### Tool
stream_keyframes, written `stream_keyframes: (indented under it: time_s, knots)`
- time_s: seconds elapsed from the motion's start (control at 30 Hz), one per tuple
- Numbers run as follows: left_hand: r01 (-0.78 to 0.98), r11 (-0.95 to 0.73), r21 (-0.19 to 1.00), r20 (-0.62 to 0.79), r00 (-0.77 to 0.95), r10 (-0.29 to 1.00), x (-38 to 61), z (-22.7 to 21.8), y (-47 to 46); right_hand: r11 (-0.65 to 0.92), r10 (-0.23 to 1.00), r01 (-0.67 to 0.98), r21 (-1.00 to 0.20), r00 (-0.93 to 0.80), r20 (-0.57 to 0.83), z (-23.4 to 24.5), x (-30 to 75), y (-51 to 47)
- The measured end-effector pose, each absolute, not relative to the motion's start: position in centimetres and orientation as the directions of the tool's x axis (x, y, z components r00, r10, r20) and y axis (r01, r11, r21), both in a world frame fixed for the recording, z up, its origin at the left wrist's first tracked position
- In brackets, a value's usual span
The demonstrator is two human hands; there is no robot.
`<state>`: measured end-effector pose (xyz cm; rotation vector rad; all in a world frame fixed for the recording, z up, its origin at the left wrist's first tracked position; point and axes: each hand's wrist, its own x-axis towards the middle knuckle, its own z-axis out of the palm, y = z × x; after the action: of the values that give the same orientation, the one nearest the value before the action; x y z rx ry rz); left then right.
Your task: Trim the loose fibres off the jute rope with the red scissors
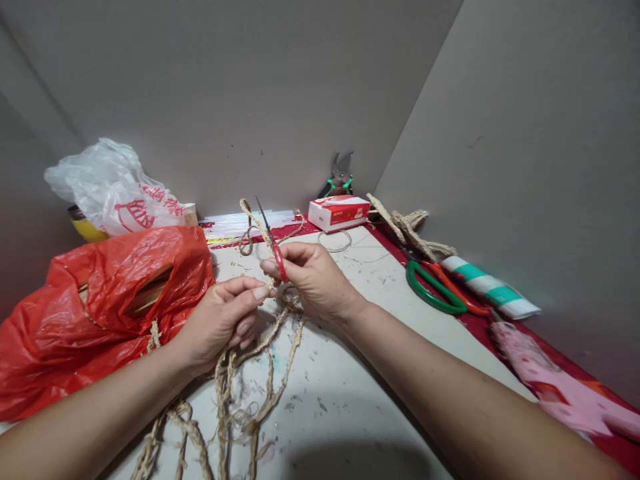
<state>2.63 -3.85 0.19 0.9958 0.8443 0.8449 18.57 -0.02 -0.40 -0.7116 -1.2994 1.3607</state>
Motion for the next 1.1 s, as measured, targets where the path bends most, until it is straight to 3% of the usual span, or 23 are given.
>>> stream_keyframes:
  time_s: [0.2,0.43,0.63,0.83,1.1]
  knots:
    - [-0.118,0.209,0.971,-0.158,0.339,0.927,2.7,0.2,-3.8,0.19,0.936,-0.253,-0.949,-0.245,0.253,0.1,18.6,-0.3]
    - [-0.152,0.129,0.98,-0.088,0.247,0.965,3.0,0.0,-3.7,0.184,0.936,-0.231,-0.956,-0.255,0.242,0.3,18.4,-0.5]
    - [-0.232,0.213,0.949,-0.123,0.349,0.929,2.8,0.1,-3.5,0.227,0.94,-0.238,-0.944,-0.199,0.277,0.1,18.5,-0.2]
    - [-0.29,0.291,0.912,-0.163,0.396,0.904,2.7,0.1,-3.2,0.29,0.956,-0.187,-0.939,0.023,0.291,0.2,19.1,0.5]
    - [-0.281,0.351,0.893,-0.208,0.433,0.877,2.3,0.2,-3.4,0.292,0.956,-0.131,-0.948,0.027,0.291,0.4,19.3,0.5]
